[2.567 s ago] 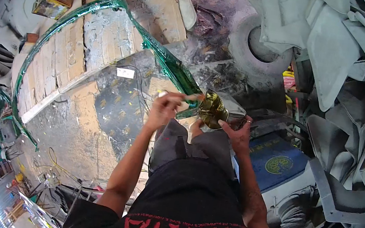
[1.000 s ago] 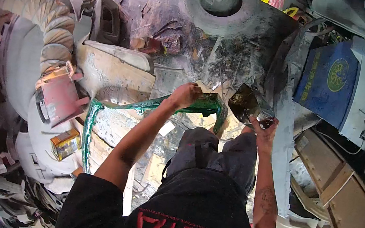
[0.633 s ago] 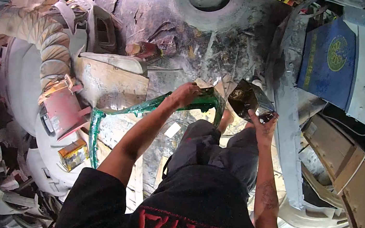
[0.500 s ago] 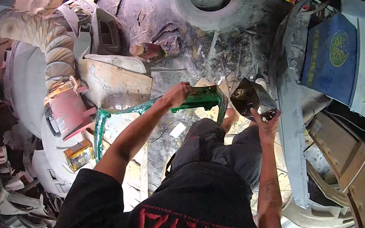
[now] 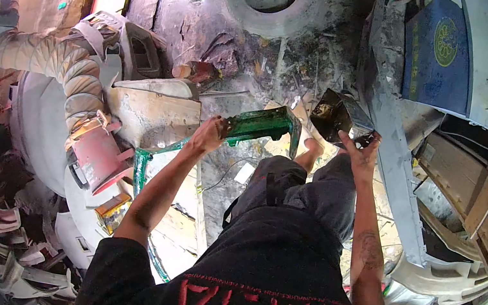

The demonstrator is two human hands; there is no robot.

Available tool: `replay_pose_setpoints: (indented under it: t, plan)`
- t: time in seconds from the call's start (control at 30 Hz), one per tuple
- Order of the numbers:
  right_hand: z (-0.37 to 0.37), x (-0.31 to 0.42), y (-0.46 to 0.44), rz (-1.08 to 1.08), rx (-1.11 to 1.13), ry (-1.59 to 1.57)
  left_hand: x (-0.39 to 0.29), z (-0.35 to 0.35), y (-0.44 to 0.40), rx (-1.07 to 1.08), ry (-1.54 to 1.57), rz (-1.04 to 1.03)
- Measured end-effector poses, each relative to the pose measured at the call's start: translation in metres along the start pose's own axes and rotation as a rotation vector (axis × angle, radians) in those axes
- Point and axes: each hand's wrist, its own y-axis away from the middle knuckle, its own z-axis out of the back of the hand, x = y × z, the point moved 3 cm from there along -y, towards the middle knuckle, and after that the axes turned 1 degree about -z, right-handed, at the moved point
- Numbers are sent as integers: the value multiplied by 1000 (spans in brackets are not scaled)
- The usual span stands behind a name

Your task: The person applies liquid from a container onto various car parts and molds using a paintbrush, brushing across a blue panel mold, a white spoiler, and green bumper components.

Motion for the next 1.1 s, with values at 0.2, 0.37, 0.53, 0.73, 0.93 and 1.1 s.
replay_pose_setpoints:
  t: [0.2, 0.37, 0.53, 0.73, 0.93, 1.1]
  plan:
    - [-12, 38, 0, 189, -302, 711, -5, 17, 37, 30, -58, 128]
    - [-13, 52, -12, 38, -272, 251, -33, 43, 58, -79, 21, 264]
    - [9, 15, -27, 822, -134, 1958, -40, 27, 57, -346, 282, 373]
    - [10, 31, -66, 931, 30, 2118, -25, -19, -2, -207, 166, 190]
    - [-45, 134, -103, -35, 245, 819, -32, -10, 33, -93, -22, 152]
    - [-32, 116, -146, -260, 231, 646, -50, 13, 79, -93, -66, 390]
